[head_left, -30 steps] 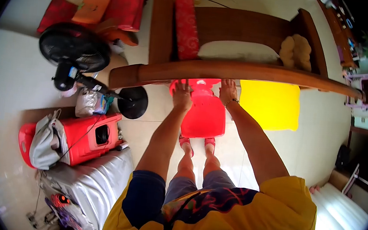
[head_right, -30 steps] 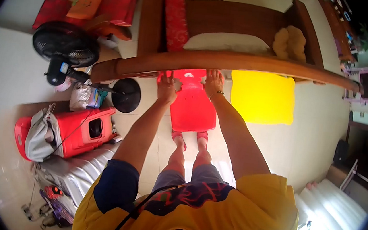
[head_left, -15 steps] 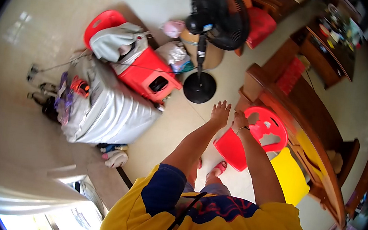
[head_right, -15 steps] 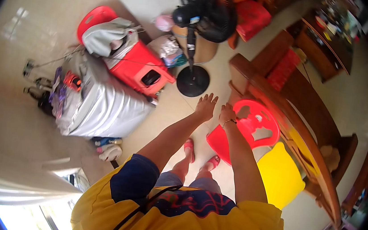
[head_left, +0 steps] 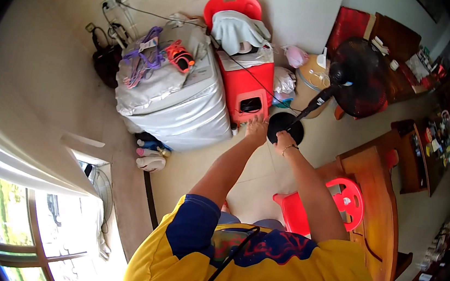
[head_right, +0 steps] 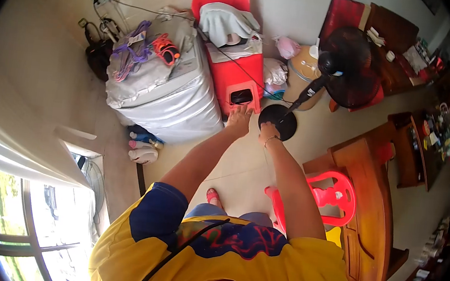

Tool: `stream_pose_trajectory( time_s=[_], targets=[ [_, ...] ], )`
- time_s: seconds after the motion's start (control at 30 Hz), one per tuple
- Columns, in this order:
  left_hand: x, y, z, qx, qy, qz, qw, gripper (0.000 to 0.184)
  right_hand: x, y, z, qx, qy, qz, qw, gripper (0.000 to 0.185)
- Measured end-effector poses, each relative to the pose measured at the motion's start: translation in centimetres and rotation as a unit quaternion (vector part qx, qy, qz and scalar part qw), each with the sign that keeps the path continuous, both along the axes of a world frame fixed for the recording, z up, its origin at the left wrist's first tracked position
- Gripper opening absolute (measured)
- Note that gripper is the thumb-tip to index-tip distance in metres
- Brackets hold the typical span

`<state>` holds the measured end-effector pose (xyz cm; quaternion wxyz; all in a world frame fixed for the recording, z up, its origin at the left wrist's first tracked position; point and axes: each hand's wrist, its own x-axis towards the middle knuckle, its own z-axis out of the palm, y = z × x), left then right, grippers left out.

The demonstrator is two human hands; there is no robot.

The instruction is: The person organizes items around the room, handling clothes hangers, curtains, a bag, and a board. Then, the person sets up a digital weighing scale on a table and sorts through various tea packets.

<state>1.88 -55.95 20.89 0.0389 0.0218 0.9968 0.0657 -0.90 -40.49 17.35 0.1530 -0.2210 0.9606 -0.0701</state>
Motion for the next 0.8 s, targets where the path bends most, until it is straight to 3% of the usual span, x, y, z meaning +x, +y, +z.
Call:
stream_pose_trajectory(
  time_s=[0.2,0.33,0.47,0.5,0.67,0.8],
  targets=[
    [0.1,-15.4,3.4,0.024,0.071,0.115,0.991,0.065,-2.7,-16.8,5.2,-0.112,0.081,0.092,0.986,0.036],
    [0.8,-25.0,5.8,0.060,0.123,0.154,0.978,0.055,-3.6,-27.1,9.8,-0.226,0.112,0.121,0.960,0.034],
    [1.4,-33.1,7.6,0.122,0.266,0.192,0.937,0.042,-4.5,-35.7,13.0,-0.291,0.144,0.136,0.936,0.034],
    [1.7,-34.9,8.5,0.125,0.299,0.203,0.924,0.035,-4.7,-37.6,14.3,-0.261,0.122,0.150,0.946,0.034],
    [1.6,-41.3,11.3,0.192,0.384,0.327,0.842,0.025,-7.0,-45.8,16.0,-0.329,0.113,0.156,0.925,0.032],
    [-1.1,-46.8,10.9,0.167,0.424,0.351,0.818,0.024,-9.9,-51.1,17.2,-0.352,0.131,0.166,0.912,0.031]
  ],
)
